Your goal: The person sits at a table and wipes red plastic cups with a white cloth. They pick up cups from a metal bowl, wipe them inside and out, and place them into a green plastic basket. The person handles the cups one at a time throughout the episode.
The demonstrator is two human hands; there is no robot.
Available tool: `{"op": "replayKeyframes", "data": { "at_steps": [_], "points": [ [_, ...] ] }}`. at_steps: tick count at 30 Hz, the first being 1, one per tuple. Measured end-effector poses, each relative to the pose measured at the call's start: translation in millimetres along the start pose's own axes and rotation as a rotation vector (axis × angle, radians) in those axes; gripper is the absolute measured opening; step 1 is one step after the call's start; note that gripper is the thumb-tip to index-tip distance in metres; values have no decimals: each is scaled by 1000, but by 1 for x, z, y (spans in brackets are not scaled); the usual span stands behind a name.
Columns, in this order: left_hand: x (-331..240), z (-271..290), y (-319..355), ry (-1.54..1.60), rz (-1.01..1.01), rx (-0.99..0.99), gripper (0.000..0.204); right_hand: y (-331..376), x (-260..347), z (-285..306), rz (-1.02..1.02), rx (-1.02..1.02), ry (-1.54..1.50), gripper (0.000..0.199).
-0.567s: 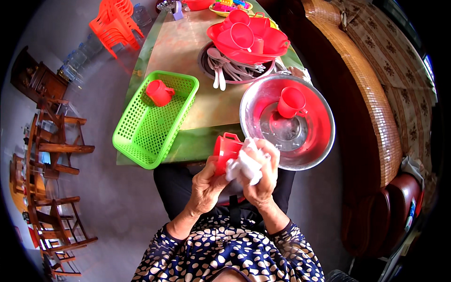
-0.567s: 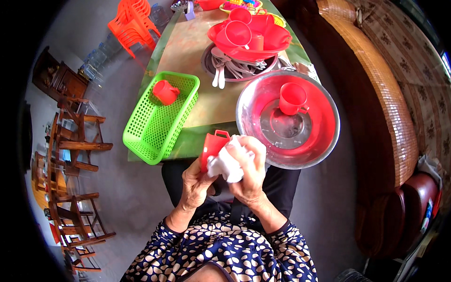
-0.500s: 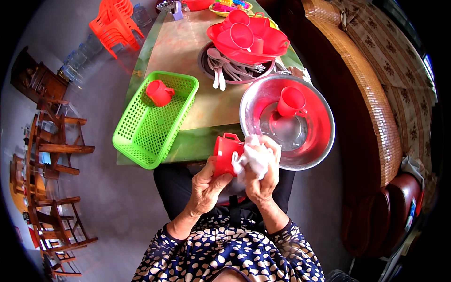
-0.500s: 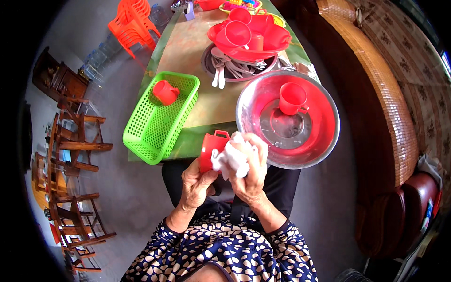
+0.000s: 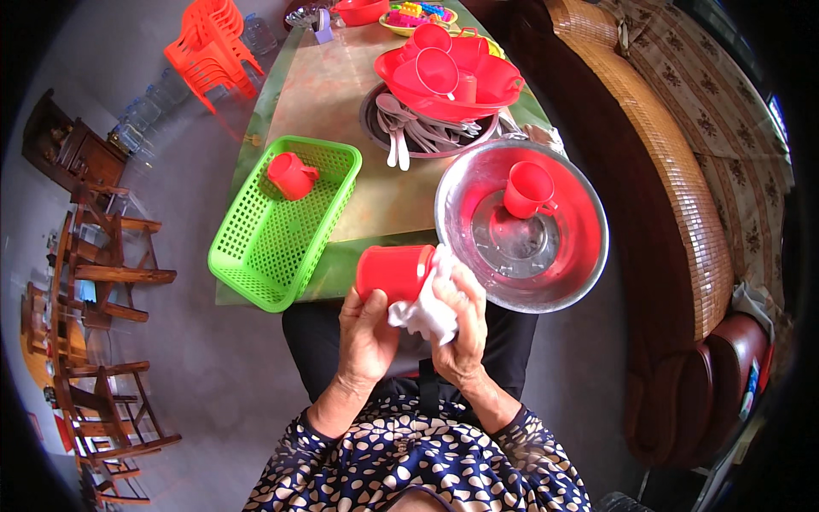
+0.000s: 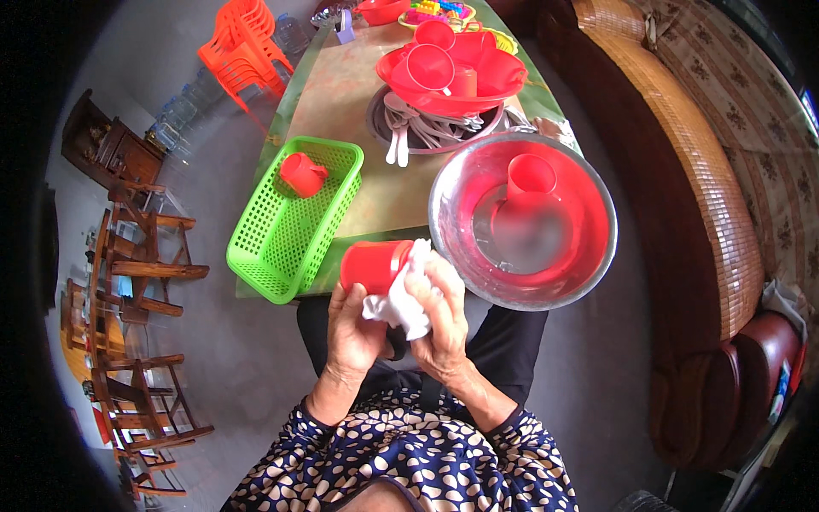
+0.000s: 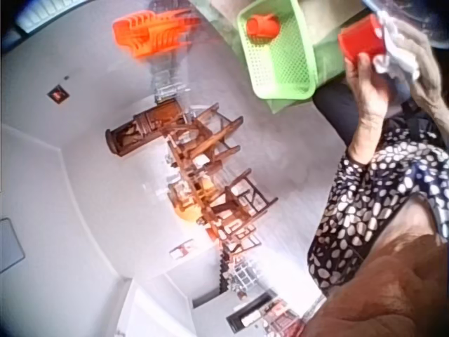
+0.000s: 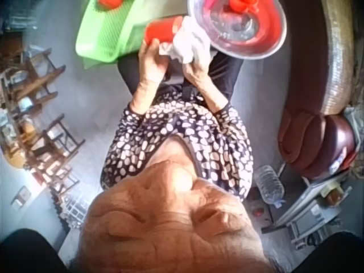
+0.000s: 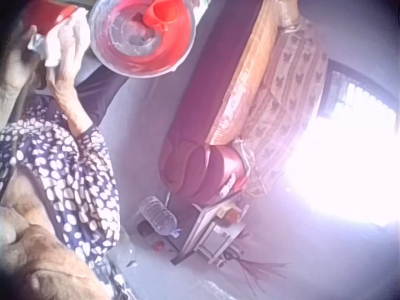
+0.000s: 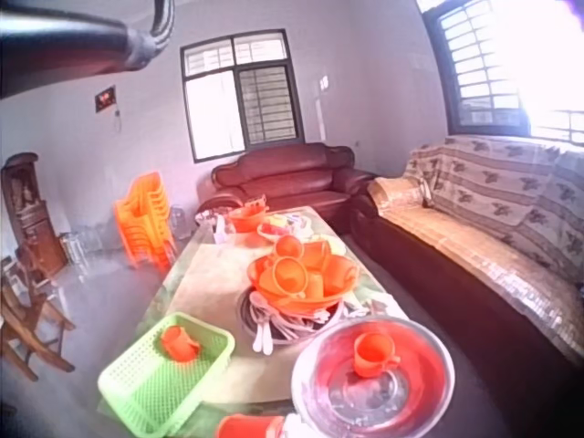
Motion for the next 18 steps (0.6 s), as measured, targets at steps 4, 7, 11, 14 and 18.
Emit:
{"op": "replayKeyframes", "data": {
  "at_steps": [4,7,11,14,18],
  "points": [
    [-15,0,-5,-17,-53,-34,32,2,-9,21,-68,159,81,38],
    [-19,-1,-1,-40,-57,16,36,-12,-9,27,-121,-106,126,42],
    [-8,-12,0,-28,-34,54,37,-32,0,18,-79,73,35,47],
    [-8,-11,-3,-36,-48,42,35,-26,8,13,-52,183,-100,51],
    [-10,-6,-2,-71,-65,24,34,-3,4,7,-137,109,-22,43]
  ]
}}
Point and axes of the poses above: each hand's wrist, its own y-axis away from the middle knuckle, its own z-axis out of the back of the hand, x = y × z, the point moved 2 cm from there along -y, towards the middle knuckle, and after that the axes turned 11 degrees about y, right-handed, at the moved point
